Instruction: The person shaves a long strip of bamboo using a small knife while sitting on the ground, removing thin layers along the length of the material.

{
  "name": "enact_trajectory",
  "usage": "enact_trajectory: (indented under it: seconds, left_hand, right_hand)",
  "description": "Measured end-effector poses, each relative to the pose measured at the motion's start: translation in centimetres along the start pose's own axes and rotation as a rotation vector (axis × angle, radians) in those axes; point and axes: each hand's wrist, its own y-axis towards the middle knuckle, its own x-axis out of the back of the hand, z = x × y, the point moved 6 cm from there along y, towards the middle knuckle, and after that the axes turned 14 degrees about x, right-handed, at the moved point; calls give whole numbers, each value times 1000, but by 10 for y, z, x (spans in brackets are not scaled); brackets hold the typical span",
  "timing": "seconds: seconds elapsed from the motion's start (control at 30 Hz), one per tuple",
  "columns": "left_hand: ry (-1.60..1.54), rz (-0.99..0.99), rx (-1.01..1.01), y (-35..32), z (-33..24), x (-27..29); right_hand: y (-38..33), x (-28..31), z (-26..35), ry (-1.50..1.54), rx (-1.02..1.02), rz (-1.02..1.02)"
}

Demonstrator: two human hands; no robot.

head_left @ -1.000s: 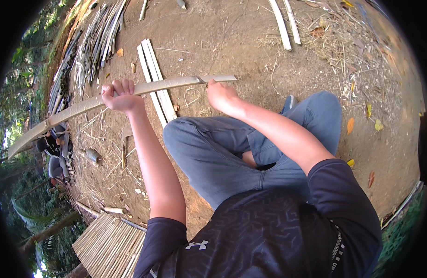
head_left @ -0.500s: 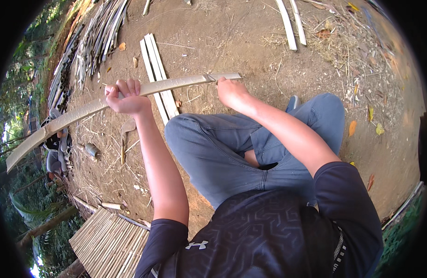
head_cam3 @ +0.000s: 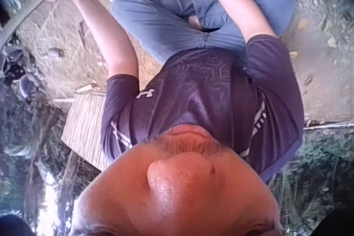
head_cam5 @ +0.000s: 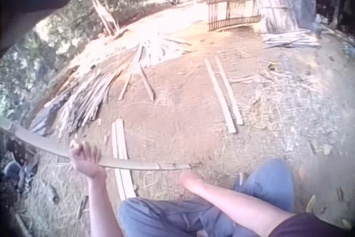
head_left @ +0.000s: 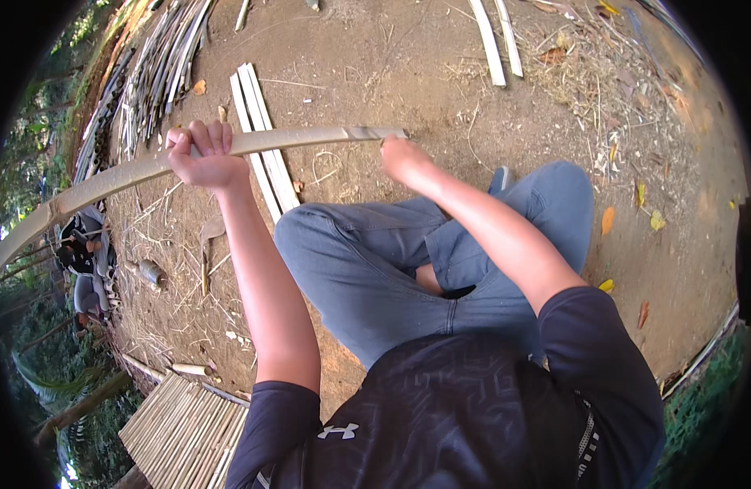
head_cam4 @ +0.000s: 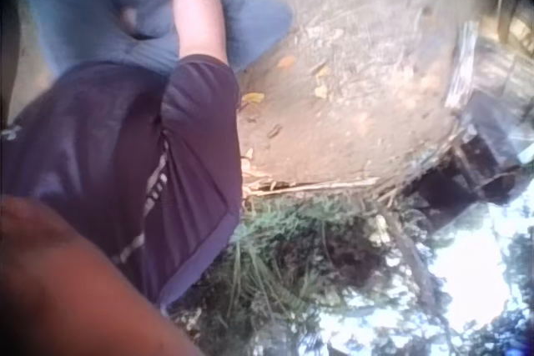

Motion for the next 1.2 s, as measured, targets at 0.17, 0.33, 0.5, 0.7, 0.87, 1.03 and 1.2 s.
enact_trajectory:
  seconds: [0.17, 0.33, 0.5, 0.7, 0.87, 1.03, 1.2]
  left_hand:
    - [-4, 70, 35, -1, 0, -2]
    - [-24, 26, 25, 3, -2, 1]
    - [-4, 14, 36, 4, 1, -2]
    - [-9, 49, 47, -2, -2, -6]
    - [-35, 70, 51, -8, -2, -15]
    - [13, 69, 28, -18, -3, -11]
    - [-98, -23, -34, -29, -3, 0]
  right_hand:
    - [14, -1, -26, -79, -15, -72]
    - [30, -4, -74, -103, -54, 51]
    - [32, -9, -93, -31, -103, -43]
    - [28, -11, -88, -24, -157, -69]
    - [43, -12, -109, -115, -160, -4]
    - [31, -15, -111, -64, -195, -65]
    - [-22, 1, -123, -18, -176, -152]
